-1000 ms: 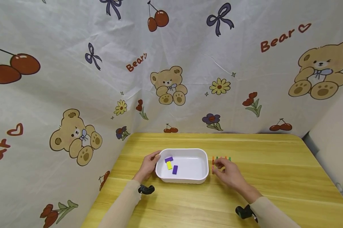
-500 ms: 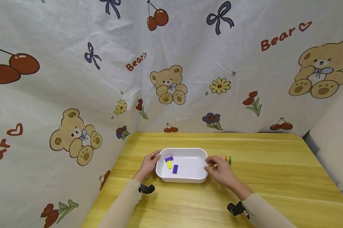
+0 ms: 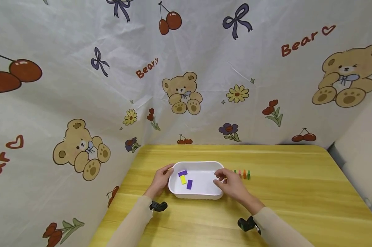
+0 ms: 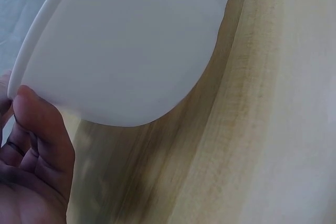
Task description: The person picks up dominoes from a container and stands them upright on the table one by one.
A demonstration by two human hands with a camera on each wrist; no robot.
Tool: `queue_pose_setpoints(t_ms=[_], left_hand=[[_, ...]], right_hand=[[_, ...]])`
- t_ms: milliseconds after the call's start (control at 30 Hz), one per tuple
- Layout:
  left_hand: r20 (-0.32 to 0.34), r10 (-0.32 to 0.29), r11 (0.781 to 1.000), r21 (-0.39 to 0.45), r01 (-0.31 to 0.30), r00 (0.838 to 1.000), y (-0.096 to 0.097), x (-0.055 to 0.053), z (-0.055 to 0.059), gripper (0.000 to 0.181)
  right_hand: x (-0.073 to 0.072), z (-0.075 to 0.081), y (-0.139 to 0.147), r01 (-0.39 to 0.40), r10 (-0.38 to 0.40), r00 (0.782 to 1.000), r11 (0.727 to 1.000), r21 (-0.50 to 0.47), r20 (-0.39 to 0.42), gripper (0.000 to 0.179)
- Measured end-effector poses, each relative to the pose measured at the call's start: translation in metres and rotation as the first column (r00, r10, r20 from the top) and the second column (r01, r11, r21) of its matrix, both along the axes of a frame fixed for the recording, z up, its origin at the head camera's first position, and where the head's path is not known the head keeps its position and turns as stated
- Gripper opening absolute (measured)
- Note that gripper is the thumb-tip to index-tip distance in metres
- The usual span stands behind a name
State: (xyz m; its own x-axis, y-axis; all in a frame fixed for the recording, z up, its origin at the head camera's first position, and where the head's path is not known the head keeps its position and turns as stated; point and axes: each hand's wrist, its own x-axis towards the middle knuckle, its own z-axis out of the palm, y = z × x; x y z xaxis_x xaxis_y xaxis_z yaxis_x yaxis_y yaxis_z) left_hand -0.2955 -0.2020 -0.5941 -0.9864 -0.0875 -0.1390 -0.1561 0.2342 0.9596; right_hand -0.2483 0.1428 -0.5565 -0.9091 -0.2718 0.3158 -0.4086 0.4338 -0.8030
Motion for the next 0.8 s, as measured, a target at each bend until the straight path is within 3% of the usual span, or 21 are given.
queue_pose_setpoints(t_ms=[167,500,800], left_hand=[[-0.017,0.007,1.000,-0.009,-0.007,1.000,0.001,-0.002,0.001,0.038],[0.011,0.009,1.000,-0.006,-0.009,1.000,-0.001,0.000,-0.001,0.038],[0.003,0.019,1.000,0.010,-0.019,1.000,0.002,0.002,0.001,0.036]], right_hand=[[-0.004,0.001,-0.006,0.007,-0.007,1.000,1.000,0.021,0.029,0.023],[-0.007,-0.003,-0.026,-0.005,0.000,0.993,0.999,0.050,0.115,0.024],[-0.010,0.001,-0.037,0.017,-0.033,0.993,0.989,0.145,0.109,0.024]])
